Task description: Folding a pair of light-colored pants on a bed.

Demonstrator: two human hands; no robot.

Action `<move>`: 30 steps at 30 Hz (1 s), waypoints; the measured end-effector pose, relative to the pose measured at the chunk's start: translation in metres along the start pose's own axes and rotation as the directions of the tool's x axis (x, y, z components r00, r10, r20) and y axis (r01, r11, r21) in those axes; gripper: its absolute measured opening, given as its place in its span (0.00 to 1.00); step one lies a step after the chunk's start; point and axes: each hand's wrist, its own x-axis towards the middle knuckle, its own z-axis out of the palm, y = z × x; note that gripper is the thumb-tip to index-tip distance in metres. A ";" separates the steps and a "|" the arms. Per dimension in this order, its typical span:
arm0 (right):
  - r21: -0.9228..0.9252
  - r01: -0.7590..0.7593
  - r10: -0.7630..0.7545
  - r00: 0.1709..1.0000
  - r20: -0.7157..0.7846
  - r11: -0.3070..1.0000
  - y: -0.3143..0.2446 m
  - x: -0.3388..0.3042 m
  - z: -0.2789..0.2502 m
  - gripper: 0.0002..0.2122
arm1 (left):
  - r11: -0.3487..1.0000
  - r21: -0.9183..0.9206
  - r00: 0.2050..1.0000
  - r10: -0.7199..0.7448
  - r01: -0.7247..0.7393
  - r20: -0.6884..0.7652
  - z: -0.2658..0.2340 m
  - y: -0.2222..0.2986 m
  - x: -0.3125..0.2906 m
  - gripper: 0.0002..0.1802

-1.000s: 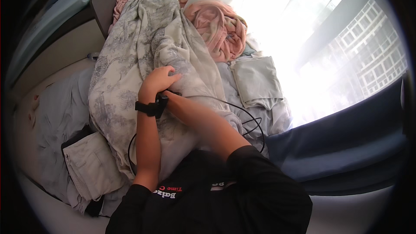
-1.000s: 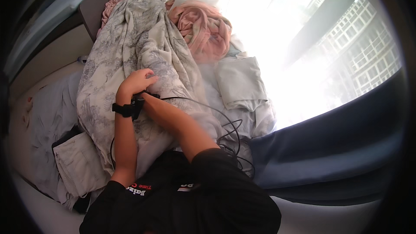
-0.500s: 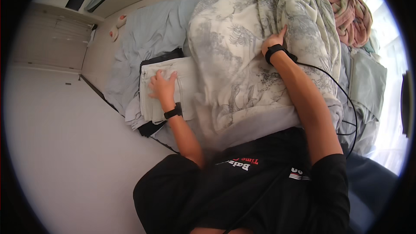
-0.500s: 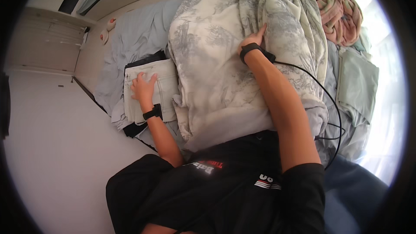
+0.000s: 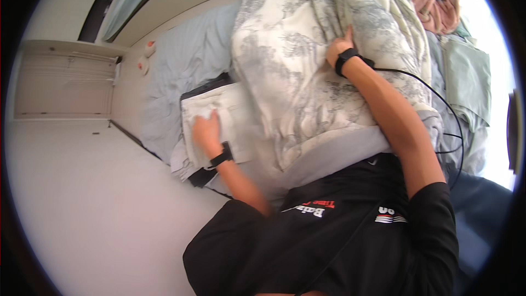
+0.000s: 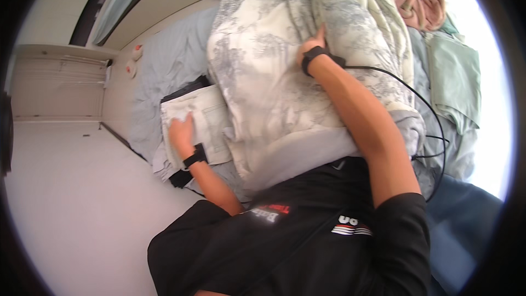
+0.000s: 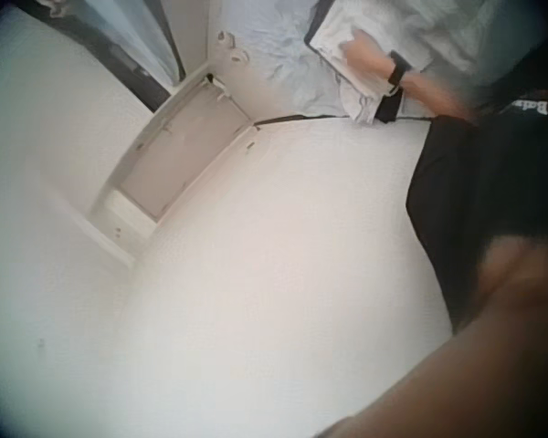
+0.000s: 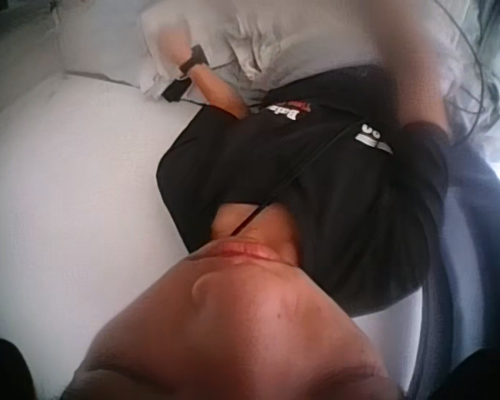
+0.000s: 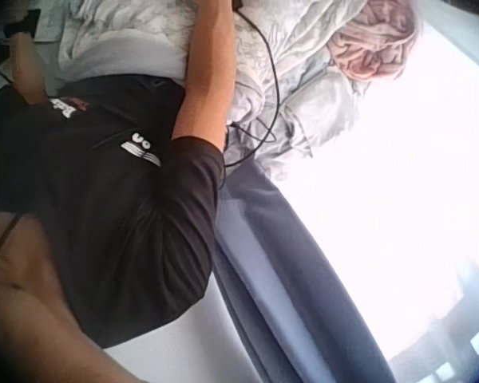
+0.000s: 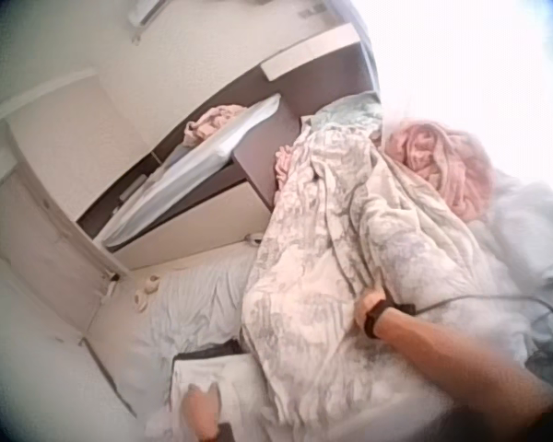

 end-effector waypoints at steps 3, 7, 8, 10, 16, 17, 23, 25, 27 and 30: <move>-0.005 -0.019 0.019 0.999 -0.038 1.000 0.008 0.006 0.014 0.14 | 0.960 -0.021 0.956 0.279 -0.278 0.093 -0.004 0.041 -0.012 0.29; 0.070 0.051 -0.039 0.985 -0.171 0.996 0.004 0.006 0.019 0.13 | 0.493 -0.868 0.881 0.436 -0.064 0.183 -0.069 0.131 -0.086 0.22; 0.113 0.082 -0.057 0.976 -0.209 0.990 0.007 0.005 0.018 0.13 | 0.153 -0.988 0.886 0.458 0.002 0.073 -0.074 0.149 -0.098 0.21; 0.242 0.144 -0.103 0.979 -0.173 0.959 0.013 0.005 0.008 0.14 | -0.260 -0.948 0.940 0.330 0.184 0.092 -0.103 0.193 -0.113 0.17; 0.888 0.361 -0.322 0.908 -0.266 0.286 0.061 -0.068 -0.080 0.19 | -0.345 -0.878 0.486 0.860 0.332 -0.153 -0.190 0.261 -0.137 0.21; 0.929 0.366 -0.271 0.889 -0.368 -0.061 0.063 -0.100 -0.093 0.22 | -0.324 -0.890 0.333 0.918 0.321 -0.215 -0.195 0.266 -0.150 0.23; 0.966 0.218 -0.241 0.954 -0.180 0.142 0.121 -0.097 -0.077 0.30 | -0.259 -0.545 -0.025 0.917 -0.797 -0.399 -0.160 0.245 -0.172 0.28; 0.889 0.279 -0.258 0.947 -0.192 0.363 0.121 -0.092 -0.065 0.33 | 0.006 -0.737 0.276 0.929 -0.675 -0.246 -0.145 0.209 -0.158 0.29; 0.725 0.264 -0.225 0.962 -0.153 0.636 0.116 -0.068 -0.051 0.40 | 0.304 -0.764 0.485 0.875 -0.570 -0.014 -0.104 0.177 -0.135 0.33; 0.523 0.228 -0.226 0.972 -0.068 0.822 0.075 -0.043 -0.048 0.30 | 0.406 -0.674 0.479 0.873 -0.617 0.088 -0.058 0.149 -0.086 0.39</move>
